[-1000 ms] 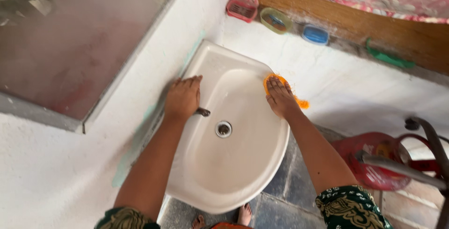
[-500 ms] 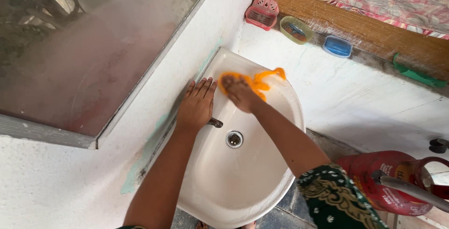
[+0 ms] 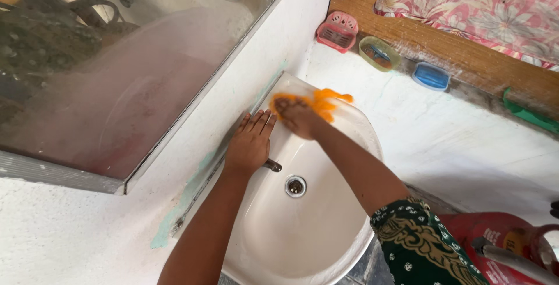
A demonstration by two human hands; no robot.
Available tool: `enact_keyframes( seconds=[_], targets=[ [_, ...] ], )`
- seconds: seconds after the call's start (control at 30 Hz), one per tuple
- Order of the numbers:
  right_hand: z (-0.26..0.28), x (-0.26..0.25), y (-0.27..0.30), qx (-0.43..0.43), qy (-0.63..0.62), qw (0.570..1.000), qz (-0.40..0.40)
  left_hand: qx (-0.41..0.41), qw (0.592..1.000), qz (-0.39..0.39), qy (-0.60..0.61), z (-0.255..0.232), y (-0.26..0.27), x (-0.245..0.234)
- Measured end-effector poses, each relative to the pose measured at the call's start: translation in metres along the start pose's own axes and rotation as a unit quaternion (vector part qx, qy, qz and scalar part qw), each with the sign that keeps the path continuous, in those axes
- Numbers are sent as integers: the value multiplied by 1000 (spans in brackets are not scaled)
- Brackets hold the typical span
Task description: The person cleans a white bathroom sink using an orange cloth. They scrub the basin, faucet, and surrounding surfaces while the water runs from the tap.
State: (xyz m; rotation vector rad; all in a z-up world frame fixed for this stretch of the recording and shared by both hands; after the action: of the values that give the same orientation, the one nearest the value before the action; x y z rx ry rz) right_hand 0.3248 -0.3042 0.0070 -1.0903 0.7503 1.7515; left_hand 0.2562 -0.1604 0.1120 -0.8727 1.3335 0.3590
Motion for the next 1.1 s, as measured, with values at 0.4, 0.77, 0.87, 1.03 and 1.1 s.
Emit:
enact_keyframes(
  seconds=[0.4,0.77,0.87,1.03,1.1],
  targets=[
    [-71,-19,-11,173,116,972,-107,-2,999,-33,4,-1,2,-12],
    [-14,5,-35,5,96,993,-71,26,998,-48,4,-2,1,-15],
    [-20,1,-18,7,94,995,-30,29,998,-46,-13,-4,2,-9],
    [-65,-30,-1,123,133,982,-60,3,999,-45,5,0,2,-3],
    [-76,-25,24,146,129,979,-63,-10,999,-32,26,3,3,2]
  ],
)
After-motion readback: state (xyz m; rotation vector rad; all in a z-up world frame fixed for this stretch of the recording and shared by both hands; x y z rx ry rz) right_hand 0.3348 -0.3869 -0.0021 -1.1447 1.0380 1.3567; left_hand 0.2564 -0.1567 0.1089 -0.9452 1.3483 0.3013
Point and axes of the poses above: each hand's wrist, its own y-axis away from the middle knuckle, its own x-axis out of the palm, z = x × y, the point moved 9 cm from there along -y, towards the middle knuckle, and after that the axes turned 6 degrees about -y, right-handed, at the moved point
